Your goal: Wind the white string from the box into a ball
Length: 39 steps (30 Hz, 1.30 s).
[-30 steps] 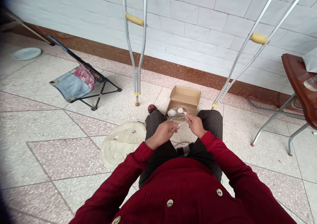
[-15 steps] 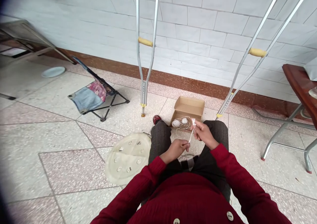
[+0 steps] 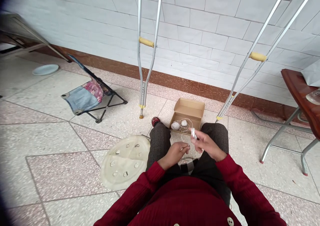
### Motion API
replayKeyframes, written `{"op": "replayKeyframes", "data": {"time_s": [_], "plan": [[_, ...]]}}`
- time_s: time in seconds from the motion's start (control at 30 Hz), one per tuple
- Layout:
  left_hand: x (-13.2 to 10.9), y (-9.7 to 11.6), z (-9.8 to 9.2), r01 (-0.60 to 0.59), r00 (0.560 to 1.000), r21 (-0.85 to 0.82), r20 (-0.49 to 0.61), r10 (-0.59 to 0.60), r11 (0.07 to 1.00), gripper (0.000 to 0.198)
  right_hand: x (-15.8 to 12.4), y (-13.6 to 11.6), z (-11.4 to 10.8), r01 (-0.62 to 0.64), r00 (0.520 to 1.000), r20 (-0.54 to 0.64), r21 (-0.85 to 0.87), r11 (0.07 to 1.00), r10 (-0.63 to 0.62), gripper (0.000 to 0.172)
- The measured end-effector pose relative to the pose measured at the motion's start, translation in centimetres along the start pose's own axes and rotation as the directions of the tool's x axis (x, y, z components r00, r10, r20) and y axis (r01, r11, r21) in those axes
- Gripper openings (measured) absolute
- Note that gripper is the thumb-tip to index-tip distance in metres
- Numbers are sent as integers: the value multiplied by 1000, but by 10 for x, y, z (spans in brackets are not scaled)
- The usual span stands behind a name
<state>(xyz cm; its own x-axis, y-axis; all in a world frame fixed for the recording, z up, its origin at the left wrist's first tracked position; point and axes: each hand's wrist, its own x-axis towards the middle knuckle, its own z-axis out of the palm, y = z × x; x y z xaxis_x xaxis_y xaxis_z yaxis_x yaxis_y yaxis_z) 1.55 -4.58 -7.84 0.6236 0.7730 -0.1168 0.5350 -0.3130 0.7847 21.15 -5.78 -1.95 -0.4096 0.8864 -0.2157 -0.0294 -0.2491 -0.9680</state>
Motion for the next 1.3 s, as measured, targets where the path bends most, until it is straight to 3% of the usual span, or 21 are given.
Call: {"op": "replayKeyframes", "data": {"time_s": [0.1,0.17,0.23,0.3,0.4,0.47,0.53,0.63,0.7,0.8,0.87,0.93,1.0,1.13,1.23,1.3], "plan": [[-8,9,9,-31,995,-19,91,33,999,32,22,27,-20,-16,996,-94,-146,989,3,77],[-11,10,-5,-77,997,16,27,76,997,29,23,51,-19,-120,992,-61,-265,957,108,81],[-12,5,-26,-88,990,64,-104,95,994,27,12,63,-8,-192,976,46,-300,934,215,76],[-9,-2,-44,-74,978,95,-187,91,993,27,-6,57,6,-203,938,233,-237,950,258,69],[-2,-8,-46,-62,985,68,-160,72,996,31,-27,22,18,-186,895,405,-45,982,188,68],[0,-7,-31,-41,994,-30,-104,37,999,32,-28,-1,15,-125,927,363,59,990,95,72],[-2,-2,-13,-5,1000,-114,-31,2,993,33,-18,-11,3,-58,971,237,87,994,36,73],[-9,5,-1,16,999,-97,48,-11,995,36,5,5,-14,-57,996,59,-58,997,61,71],[-13,7,-7,-6,1000,-32,18,7,999,36,16,27,-15,-124,991,28,-200,972,133,74],[-13,4,-27,-82,993,89,-81,90,993,32,12,48,-3,-207,937,224,-265,942,269,66],[-10,-1,-38,-118,985,126,-109,132,985,30,0,43,8,-252,862,400,-193,948,311,62],[-7,-5,-41,-107,987,70,-114,115,992,33,-11,26,13,-279,830,486,-64,958,274,65],[-4,-7,-35,-62,993,-57,-107,56,996,38,-15,6,11,-241,867,464,65,968,184,72],[-7,-5,-11,42,999,-176,-5,-44,983,40,-2,-6,-9,-89,969,241,120,989,58,82],[-14,-3,-7,11,999,-90,40,-8,996,37,9,18,-16,-126,983,128,-59,990,132,85],[-16,-4,-17,-45,998,-6,-44,45,999,35,7,35,-9,-207,957,171,-160,965,233,77]]}}
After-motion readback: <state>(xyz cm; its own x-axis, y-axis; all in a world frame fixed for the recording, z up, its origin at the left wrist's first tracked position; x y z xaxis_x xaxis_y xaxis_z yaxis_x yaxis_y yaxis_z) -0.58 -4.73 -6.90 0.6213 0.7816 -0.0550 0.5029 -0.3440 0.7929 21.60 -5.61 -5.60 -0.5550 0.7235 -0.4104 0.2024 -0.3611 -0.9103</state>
